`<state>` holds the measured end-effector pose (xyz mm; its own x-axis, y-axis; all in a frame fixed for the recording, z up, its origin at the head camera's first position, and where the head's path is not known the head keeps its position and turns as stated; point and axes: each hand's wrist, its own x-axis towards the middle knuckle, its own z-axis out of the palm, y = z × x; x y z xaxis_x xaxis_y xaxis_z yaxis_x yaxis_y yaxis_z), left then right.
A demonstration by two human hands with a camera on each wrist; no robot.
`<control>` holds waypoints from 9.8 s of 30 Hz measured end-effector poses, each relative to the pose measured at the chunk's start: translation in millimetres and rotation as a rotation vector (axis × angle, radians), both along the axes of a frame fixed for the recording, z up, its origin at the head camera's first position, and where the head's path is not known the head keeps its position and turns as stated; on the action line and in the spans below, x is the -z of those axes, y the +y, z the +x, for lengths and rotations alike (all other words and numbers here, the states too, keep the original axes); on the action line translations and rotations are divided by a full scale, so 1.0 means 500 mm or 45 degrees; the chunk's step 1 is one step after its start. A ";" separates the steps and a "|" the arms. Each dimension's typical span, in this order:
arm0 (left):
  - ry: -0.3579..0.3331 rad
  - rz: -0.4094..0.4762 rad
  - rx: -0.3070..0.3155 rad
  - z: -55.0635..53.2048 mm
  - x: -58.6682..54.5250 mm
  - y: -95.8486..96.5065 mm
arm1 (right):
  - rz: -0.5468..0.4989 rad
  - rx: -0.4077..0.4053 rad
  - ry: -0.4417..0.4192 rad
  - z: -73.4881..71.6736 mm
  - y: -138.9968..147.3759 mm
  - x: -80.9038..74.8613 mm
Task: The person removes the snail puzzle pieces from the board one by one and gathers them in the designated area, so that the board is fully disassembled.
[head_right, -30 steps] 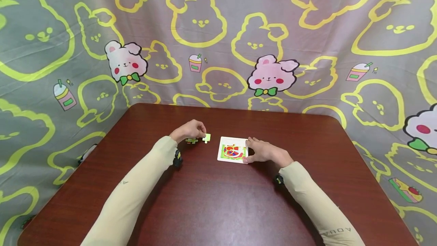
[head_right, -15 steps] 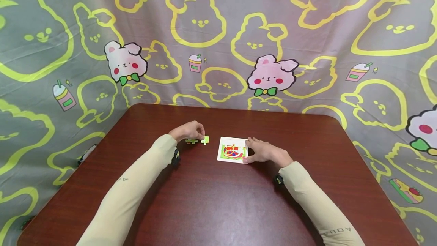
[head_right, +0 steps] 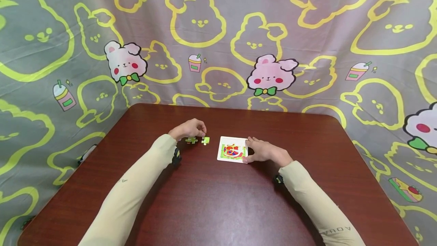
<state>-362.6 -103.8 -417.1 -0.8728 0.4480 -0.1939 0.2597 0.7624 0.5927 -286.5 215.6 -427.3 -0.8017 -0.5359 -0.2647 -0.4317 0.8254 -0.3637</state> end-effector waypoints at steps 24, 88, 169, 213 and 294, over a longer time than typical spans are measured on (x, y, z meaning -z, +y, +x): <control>-0.013 0.230 0.015 0.046 0.021 0.071 | 0.004 0.005 -0.012 -0.001 -0.002 0.000; 0.209 -0.265 0.179 0.087 0.019 0.154 | 0.005 -0.051 -0.004 0.002 0.002 -0.002; 0.300 -0.142 0.301 0.107 0.008 0.135 | 0.015 -0.089 -0.020 0.001 0.001 -0.012; 0.339 -0.289 0.373 0.112 0.014 0.161 | 0.008 -0.065 -0.053 0.005 -0.004 -0.010; -0.017 -0.054 0.082 0.094 -0.025 -0.159 | -0.002 -0.048 -0.013 0.006 -0.007 -0.009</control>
